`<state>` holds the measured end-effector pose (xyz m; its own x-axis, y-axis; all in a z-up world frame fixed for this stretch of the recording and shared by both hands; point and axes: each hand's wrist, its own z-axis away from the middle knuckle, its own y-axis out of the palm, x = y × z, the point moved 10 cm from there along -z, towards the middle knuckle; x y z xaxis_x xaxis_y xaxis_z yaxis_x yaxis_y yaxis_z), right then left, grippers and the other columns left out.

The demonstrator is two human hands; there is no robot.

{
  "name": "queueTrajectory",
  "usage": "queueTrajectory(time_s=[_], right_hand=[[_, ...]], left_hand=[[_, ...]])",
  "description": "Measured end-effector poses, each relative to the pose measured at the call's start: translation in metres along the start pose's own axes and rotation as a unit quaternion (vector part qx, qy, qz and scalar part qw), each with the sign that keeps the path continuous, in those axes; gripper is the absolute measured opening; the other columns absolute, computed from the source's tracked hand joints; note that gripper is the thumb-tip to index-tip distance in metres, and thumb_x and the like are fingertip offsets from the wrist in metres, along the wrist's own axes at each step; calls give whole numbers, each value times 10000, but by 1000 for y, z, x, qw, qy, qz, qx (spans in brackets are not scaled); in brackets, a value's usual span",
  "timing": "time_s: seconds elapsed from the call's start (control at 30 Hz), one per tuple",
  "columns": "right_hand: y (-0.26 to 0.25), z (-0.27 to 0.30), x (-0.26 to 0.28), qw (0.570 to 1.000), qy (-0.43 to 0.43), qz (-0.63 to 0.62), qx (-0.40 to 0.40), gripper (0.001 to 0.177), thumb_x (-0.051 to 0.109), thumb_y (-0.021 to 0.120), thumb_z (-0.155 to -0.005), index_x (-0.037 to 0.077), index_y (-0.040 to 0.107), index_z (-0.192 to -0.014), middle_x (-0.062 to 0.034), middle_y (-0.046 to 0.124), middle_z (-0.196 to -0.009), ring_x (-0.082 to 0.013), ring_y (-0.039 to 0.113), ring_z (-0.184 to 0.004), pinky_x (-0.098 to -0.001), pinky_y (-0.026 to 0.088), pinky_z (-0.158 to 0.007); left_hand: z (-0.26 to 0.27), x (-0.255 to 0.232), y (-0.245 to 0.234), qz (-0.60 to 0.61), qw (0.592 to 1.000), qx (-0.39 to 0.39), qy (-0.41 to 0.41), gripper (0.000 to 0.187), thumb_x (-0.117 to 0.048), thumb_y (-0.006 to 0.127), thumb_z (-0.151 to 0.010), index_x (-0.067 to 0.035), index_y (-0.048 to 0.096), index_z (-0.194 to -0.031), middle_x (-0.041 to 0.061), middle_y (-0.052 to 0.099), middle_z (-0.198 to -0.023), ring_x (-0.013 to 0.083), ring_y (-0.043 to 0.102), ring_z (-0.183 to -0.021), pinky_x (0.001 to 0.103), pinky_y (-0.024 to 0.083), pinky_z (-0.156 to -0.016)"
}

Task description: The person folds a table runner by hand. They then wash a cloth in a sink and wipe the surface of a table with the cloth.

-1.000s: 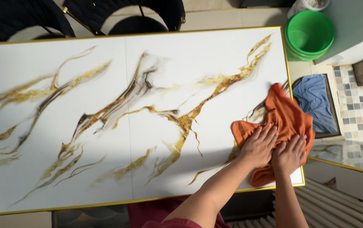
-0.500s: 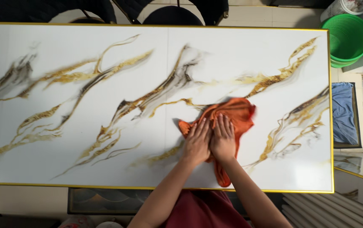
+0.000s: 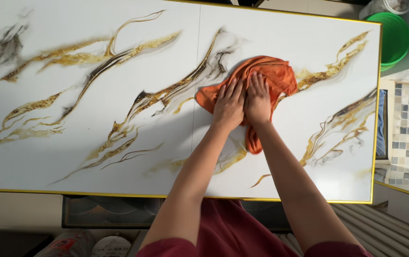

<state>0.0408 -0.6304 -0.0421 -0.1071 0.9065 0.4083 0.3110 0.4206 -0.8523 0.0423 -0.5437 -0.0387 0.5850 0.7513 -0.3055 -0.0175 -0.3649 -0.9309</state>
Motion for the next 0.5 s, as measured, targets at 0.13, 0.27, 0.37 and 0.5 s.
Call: queueTrajectory(time_s=[0.13, 0.27, 0.37, 0.5], right_hand=[[-26, 60, 53, 999, -22, -33, 2, 481, 38, 539, -947, -91, 549, -1409, -271, 466, -1566, -412, 377, -1512, -535, 282, -1241], [-45, 149, 120, 995, -52, -76, 44, 587, -24, 546, -823, -123, 530, -1401, -275, 490, -1516, -427, 389, -1481, -535, 298, -1235], [-42, 195, 151, 994, -67, -42, 74, 513, -42, 512, -890, -42, 578, -1399, -178, 516, -1551, -346, 419, -1514, -517, 303, -1273], [-19, 198, 142, 992, -68, 17, 104, 516, 76, 519, -898, -26, 568, -1402, -187, 480, -1553, -358, 387, -1491, -536, 281, -1219]], left_hand=[[71, -18, -40, 39, 998, 0, 55, 532, -187, 616, -886, 71, 605, -1351, 180, 458, -1555, 358, 343, -1495, 536, 243, -1243], [183, -35, -76, 65, 996, 21, 65, 507, -226, 632, -856, 71, 632, -1267, 256, 501, -1478, 406, 392, -1439, 606, 262, -1187], [256, -41, -95, 70, 996, 36, 48, 462, -225, 587, -944, 74, 628, -1293, 238, 492, -1505, 401, 379, -1466, 599, 284, -1185], [252, -34, -83, 76, 996, 42, 13, 434, -209, 545, -987, 85, 636, -1293, 212, 484, -1524, 382, 373, -1487, 603, 277, -1199]])
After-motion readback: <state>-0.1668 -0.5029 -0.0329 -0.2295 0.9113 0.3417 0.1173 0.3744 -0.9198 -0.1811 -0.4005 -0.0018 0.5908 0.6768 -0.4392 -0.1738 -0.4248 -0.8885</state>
